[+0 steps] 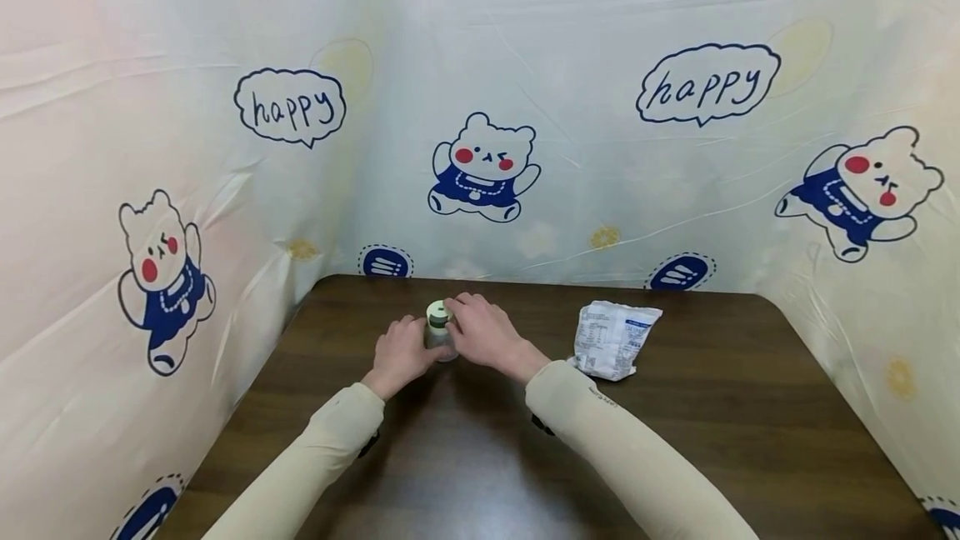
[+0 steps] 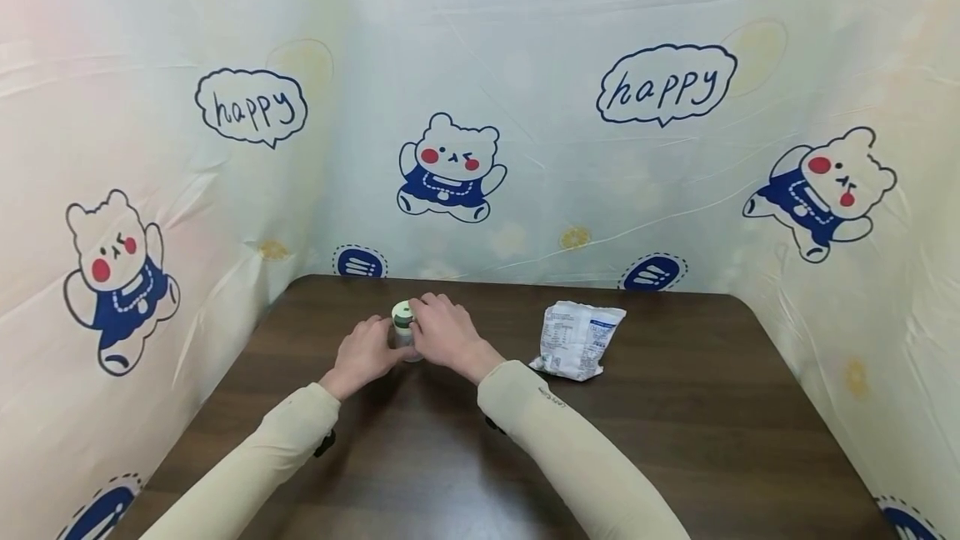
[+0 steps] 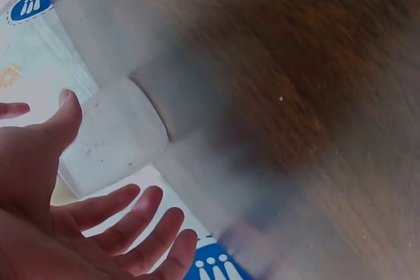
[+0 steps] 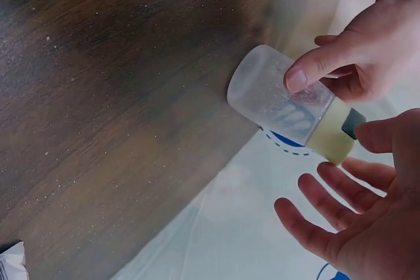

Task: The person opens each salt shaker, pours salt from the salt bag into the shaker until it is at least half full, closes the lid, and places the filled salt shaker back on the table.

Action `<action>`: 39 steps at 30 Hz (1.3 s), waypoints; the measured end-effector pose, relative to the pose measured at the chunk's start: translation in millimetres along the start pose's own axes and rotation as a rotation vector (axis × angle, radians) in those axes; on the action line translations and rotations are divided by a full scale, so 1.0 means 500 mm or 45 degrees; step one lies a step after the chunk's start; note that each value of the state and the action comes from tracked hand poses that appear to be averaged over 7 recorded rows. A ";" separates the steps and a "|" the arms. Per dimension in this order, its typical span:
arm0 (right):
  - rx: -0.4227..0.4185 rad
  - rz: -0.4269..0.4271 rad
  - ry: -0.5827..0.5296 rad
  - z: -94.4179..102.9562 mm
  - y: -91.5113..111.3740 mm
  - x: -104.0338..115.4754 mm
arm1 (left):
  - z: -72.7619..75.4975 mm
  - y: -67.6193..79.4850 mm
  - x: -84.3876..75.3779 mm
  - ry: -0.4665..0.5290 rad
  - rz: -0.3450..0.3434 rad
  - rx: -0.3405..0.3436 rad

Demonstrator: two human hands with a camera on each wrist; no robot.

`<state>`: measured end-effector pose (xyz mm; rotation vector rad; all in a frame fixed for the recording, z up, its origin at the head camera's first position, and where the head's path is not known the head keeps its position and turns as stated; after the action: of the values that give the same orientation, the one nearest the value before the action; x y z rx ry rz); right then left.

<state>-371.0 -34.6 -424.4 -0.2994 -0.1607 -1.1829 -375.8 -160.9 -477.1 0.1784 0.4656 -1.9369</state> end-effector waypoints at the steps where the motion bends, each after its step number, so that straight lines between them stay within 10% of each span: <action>1: 0.003 0.007 -0.002 0.001 0.000 0.000 | 0.000 -0.001 0.000 0.012 0.002 -0.005; 12: 0.028 0.049 -0.018 -0.005 -0.001 -0.004 | -0.011 -0.002 0.009 0.290 0.099 -0.008; 39: 0.103 0.022 -0.089 0.004 0.004 0.001 | -0.021 0.001 0.009 0.458 -0.018 -0.066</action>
<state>-369.1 -33.9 -422.6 -0.2709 -0.2661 -1.1460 -378.3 -160.8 -488.2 0.4956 0.7538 -1.9091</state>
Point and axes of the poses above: each hand's wrist, its own y-axis away from the middle knuckle, its own z-axis out of the back of the hand, x = y × z, the point moved 8 cm from there along -y, towards the middle knuckle, and after that the axes turned 15 degrees about -z, right-handed, at the moved point
